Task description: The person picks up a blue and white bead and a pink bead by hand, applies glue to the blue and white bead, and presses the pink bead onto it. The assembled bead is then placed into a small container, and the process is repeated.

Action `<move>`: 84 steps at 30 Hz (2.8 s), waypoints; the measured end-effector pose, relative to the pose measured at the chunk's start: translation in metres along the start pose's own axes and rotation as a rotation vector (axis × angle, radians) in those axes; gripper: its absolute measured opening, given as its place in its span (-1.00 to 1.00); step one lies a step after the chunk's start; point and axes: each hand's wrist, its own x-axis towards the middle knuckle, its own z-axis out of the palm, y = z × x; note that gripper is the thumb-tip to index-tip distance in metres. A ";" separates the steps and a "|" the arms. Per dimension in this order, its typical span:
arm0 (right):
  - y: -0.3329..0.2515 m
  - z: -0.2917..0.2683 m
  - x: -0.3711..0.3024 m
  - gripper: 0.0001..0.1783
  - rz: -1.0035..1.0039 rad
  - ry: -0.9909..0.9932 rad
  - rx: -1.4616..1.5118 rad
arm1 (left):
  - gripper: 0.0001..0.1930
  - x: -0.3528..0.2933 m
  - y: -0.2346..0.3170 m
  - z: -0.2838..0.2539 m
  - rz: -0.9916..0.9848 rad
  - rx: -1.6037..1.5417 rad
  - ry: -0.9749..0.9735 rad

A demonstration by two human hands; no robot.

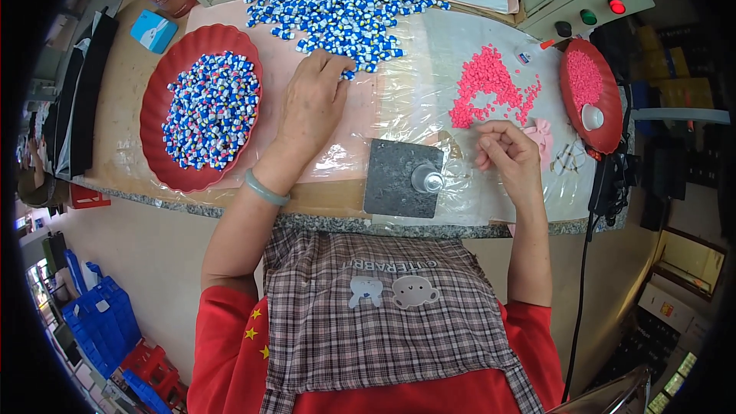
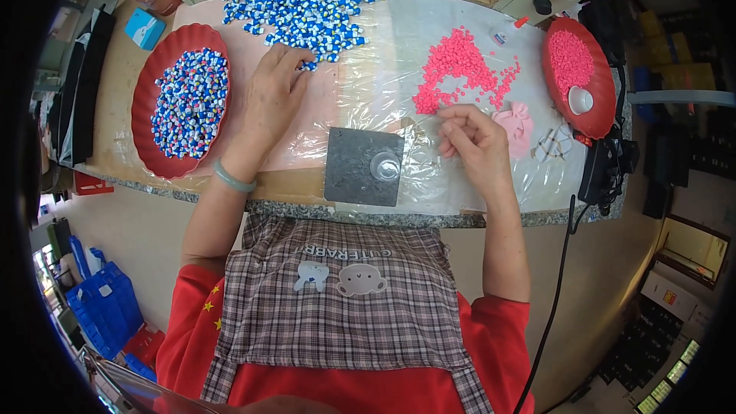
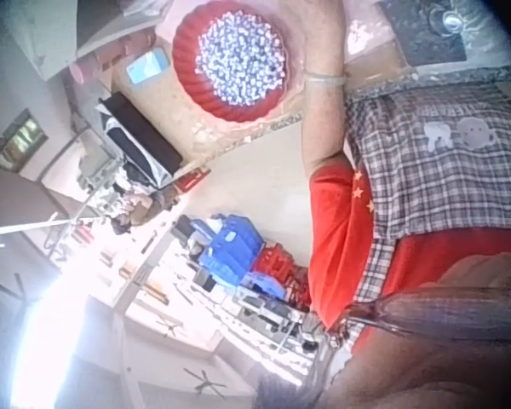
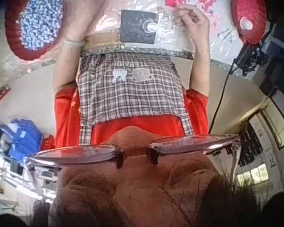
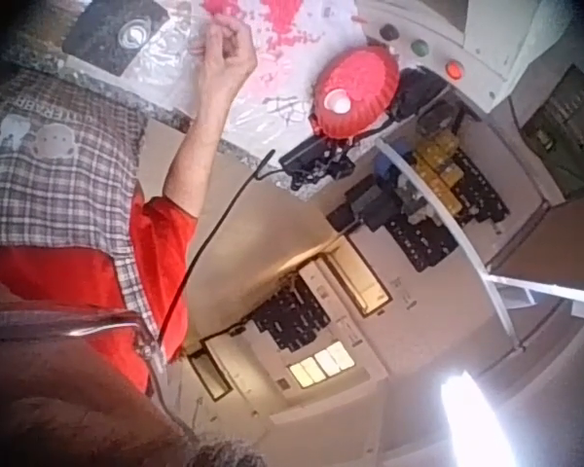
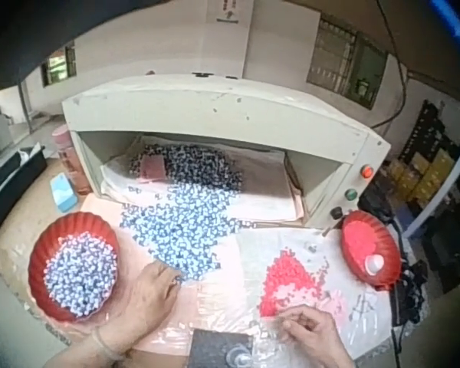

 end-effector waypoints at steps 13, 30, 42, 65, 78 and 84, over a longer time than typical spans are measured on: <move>-0.006 0.009 -0.014 -0.92 0.069 -0.162 0.225 | -0.81 0.010 0.006 0.001 0.139 0.172 -0.075; 0.004 0.013 -0.019 -0.91 0.165 -0.192 0.299 | -0.78 -0.025 0.037 -0.014 -0.743 -1.293 -0.344; 0.003 0.017 -0.021 -0.87 0.156 -0.167 0.357 | -0.78 -0.035 0.056 -0.015 -0.718 -1.342 -0.461; -0.012 0.036 -0.033 -0.79 0.205 -0.178 0.334 | -0.79 -0.043 0.065 -0.017 -0.623 -1.283 -0.576; -0.027 0.045 -0.042 -0.73 0.106 -0.124 0.363 | -0.82 -0.050 0.083 -0.011 -0.504 -1.137 -0.473; -0.033 0.057 -0.044 -0.70 0.091 -0.104 0.480 | -0.81 -0.047 0.093 -0.016 -0.344 -0.906 -0.408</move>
